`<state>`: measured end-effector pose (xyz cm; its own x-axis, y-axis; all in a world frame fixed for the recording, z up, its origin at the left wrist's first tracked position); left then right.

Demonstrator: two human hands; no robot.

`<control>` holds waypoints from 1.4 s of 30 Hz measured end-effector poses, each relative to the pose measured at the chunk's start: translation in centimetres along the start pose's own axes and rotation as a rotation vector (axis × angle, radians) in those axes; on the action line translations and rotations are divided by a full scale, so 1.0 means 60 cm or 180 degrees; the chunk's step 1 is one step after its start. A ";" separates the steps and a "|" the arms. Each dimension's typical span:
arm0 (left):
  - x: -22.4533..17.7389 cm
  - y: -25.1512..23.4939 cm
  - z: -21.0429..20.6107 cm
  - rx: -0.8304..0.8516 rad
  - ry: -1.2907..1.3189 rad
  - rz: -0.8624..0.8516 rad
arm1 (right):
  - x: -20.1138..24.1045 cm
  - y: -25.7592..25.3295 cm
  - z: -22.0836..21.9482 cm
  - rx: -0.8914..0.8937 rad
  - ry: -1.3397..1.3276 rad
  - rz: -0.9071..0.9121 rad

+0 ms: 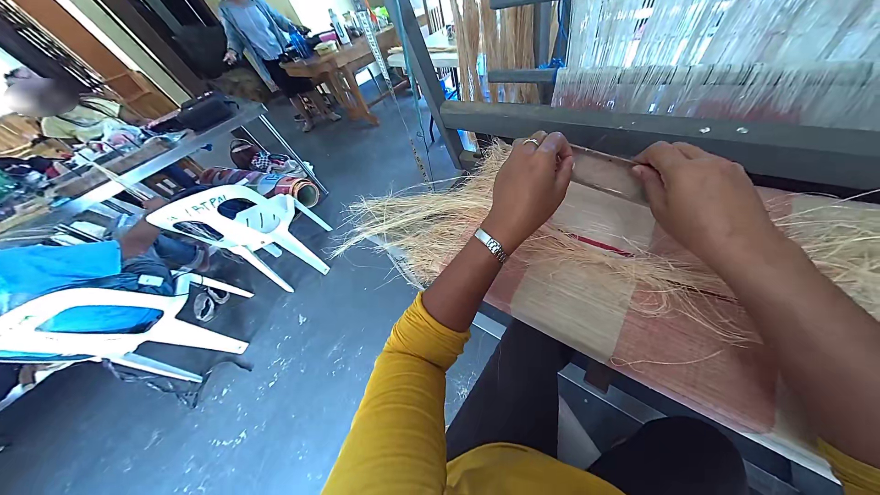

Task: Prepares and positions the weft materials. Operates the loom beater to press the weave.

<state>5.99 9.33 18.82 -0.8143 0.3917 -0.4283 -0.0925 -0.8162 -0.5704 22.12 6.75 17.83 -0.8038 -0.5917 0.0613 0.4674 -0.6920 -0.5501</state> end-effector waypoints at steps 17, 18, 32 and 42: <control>0.000 0.013 0.018 -0.0420 -0.0093 -0.0199 | 0.020 0.003 0.041 -0.0114 0.0021 0.0236; 0.001 0.014 0.018 -0.0409 -0.0101 -0.0195 | 0.020 0.004 0.040 -0.0092 0.0016 0.0218; 0.010 0.051 0.051 -0.0106 -0.0111 -0.0726 | 0.026 0.029 0.087 0.0085 -0.0010 0.0437; 0.028 0.062 0.134 -0.0184 0.2695 -0.1013 | 0.035 0.029 0.131 -0.0288 -0.0957 0.1038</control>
<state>-0.32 3.54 21.59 -0.0594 0.7951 -0.6036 -0.1937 -0.6023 -0.7744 24.13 1.07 23.56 -0.4712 -0.8758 0.1045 0.6337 -0.4186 -0.6505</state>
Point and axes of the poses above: each hand's wrist, its own y-axis away from the middle knuckle, its own z-axis out of the back of the hand, x = y × z, the point moved 10 cm from there along -y, towards the middle knuckle, and after that the axes turned 13 degrees about z, right-handed, at the moved point
